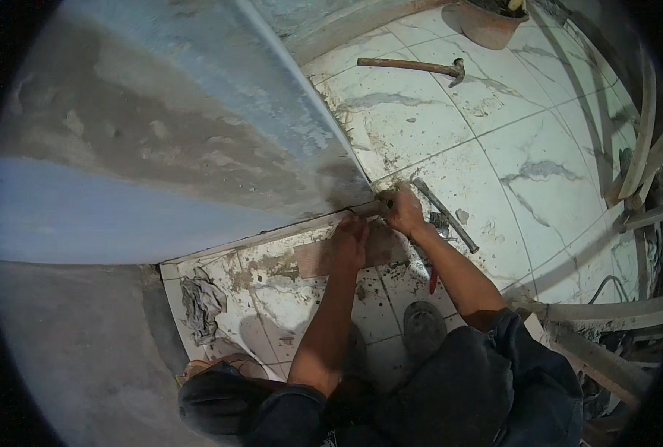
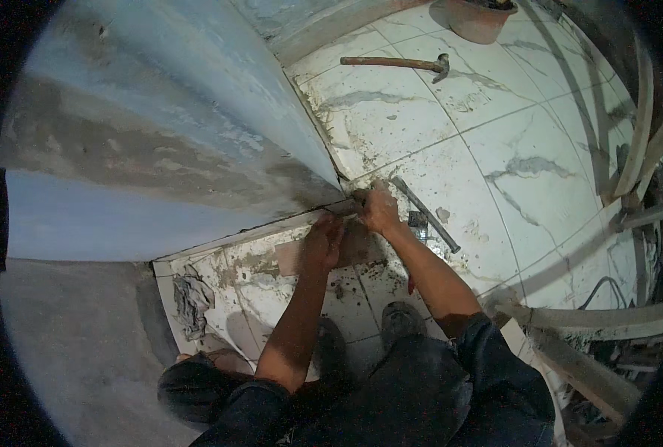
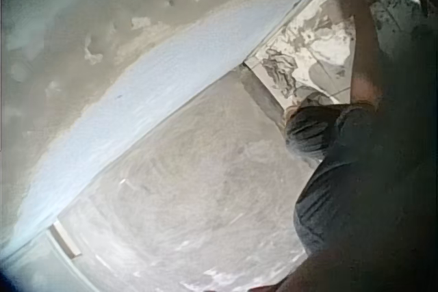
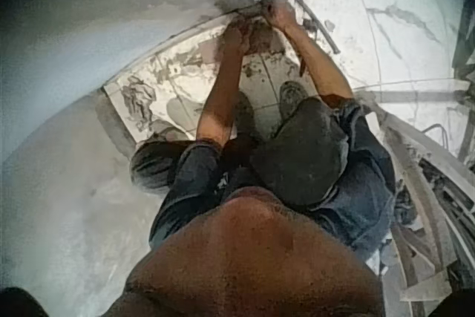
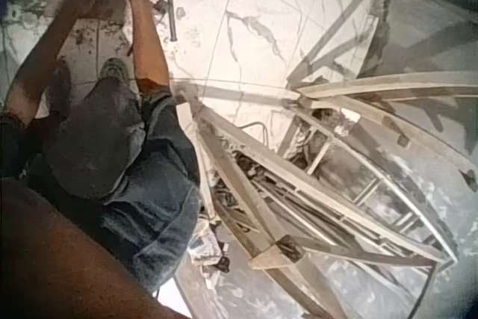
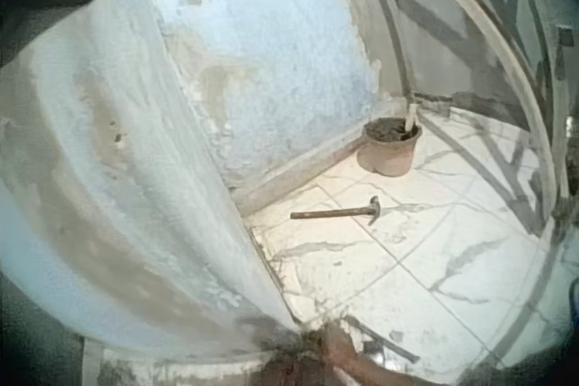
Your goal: Cutting ceramic tiles with an angle grinder on a balcony and then placing them along a wall inside.
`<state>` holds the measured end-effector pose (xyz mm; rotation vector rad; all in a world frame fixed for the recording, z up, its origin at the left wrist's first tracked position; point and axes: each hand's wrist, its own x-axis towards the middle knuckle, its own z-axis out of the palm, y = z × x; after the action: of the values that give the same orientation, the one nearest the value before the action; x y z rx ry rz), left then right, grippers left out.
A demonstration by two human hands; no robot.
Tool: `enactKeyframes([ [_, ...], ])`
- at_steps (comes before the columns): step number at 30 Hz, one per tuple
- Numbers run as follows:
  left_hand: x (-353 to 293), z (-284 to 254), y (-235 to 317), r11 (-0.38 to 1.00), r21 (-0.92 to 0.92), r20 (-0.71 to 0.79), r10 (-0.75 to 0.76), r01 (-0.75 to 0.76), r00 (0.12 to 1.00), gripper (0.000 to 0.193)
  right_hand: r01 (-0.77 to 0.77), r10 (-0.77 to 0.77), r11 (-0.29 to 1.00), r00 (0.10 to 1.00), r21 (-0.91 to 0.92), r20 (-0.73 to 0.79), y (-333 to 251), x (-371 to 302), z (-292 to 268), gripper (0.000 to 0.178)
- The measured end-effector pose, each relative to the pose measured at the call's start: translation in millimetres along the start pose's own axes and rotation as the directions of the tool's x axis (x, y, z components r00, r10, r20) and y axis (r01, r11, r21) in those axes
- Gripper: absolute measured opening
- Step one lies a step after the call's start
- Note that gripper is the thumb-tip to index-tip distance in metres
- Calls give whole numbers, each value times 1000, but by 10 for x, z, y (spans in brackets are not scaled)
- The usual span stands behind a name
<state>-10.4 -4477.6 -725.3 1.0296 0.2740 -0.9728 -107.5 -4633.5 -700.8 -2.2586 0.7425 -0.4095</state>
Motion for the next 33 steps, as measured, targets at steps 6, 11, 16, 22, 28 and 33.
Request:
enactKeyframes([
  [6, -102, 281, -12, 999, 7, -95, 42, -42, 995, 17, -137, 124, 970, 989, 202, 77, 57, 7, -36, 28],
  [11, -75, 349, -23, 997, -40, -77, 63, -67, 995, 16, -98, 106, 987, 993, 130, -50, 119, -37, 66, 30],
  [16, 14, 317, 43, 992, -114, -5, 58, -58, 998, 20, -22, 34, 992, 994, 123, -104, 60, -33, 52, 28],
  [22, 20, 482, 23, 990, -48, -323, 112, -134, 940, 25, 26, -20, 997, 996, 72, -86, 75, -21, 11, 22],
  [28, 117, 473, 2, 978, -163, -381, 57, -128, 923, 21, 54, -51, 998, 995, 31, -91, 118, -52, 50, 22],
  [33, 192, 59, -31, 946, 117, -98, 314, -303, 944, 8, 43, -43, 999, 999, 9, -29, -113, 74, 79, 24],
])
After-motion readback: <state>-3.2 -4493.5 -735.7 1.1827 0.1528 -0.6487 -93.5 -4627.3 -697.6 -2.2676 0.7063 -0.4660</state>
